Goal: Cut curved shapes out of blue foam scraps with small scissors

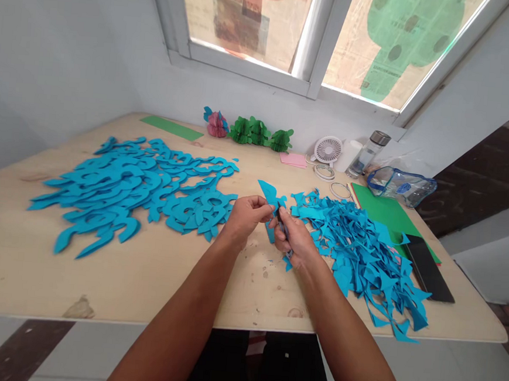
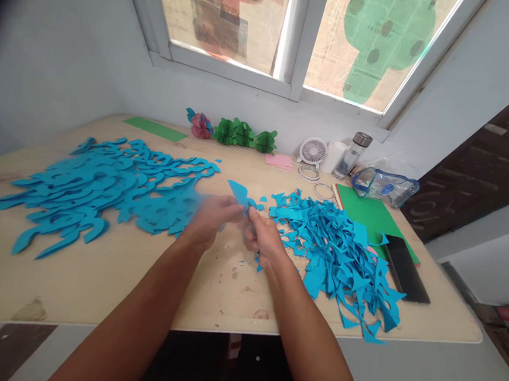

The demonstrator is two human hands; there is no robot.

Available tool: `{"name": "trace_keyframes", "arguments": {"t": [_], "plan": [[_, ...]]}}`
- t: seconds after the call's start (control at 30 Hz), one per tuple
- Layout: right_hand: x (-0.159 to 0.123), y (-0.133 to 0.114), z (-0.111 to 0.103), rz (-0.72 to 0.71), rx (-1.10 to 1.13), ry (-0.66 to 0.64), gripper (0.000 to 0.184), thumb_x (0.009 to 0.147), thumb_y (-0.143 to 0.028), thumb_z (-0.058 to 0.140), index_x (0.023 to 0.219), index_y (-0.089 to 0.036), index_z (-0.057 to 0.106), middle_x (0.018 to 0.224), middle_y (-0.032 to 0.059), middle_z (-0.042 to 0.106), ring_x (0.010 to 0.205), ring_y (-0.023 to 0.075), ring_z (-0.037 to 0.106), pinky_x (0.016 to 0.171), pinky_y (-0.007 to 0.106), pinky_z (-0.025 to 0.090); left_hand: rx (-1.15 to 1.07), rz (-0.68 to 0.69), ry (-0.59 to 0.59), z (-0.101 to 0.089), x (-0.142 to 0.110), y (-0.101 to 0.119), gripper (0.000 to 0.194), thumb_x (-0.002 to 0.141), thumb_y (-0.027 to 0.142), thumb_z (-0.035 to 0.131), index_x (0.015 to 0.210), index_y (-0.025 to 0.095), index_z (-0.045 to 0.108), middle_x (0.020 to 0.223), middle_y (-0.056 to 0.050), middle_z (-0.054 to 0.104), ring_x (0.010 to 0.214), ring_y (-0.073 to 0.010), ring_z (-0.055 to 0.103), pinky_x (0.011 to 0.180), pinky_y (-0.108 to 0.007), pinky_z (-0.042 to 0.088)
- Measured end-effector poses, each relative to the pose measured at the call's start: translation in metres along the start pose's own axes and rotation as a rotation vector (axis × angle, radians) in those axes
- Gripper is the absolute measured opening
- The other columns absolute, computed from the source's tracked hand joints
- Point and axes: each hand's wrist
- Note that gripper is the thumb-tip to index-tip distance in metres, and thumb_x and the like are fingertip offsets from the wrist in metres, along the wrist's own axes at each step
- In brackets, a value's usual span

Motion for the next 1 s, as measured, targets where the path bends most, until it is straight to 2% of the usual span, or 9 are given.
{"name": "trace_keyframes", "arguments": {"t": [0.53,1.0], "plan": [[-0.0037,-0.0026,0.0046,0.023,0.078,-0.038,0.044,0.074,-0.059,0.064,0.065,-0.017,0.055,0.035,-0.0106,0.035,0.026,0.0019,0.02,0.029,0.018,0.011,-0.045,0.036,-0.029,-0.0036,0.0038,-0.0066,0.022,0.055,0.033,0.07,0.053,0.017,0.056,0.053,0.001,0.055,0.053,-0.0111,0.047,0.053,-0.025,0.037],[-0.0029,-0.0004,0.0043,0.03,0.063,-0.049,0.044,0.074,-0.059,0.064,0.067,-0.016,0.056,0.035,-0.0103,0.035,0.026,0.0026,0.02,0.03,0.019,0.012,-0.058,0.035,0.055,-0.004,0.006,-0.0079,0.017,0.057,0.03,0.068,0.053,0.016,0.058,0.05,0.001,0.055,0.05,-0.0102,0.046,0.05,-0.024,0.036]]}}
Point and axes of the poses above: each hand's wrist, its own x-axis towards the middle knuckle, its own z-axis out of the palm, y = z × x
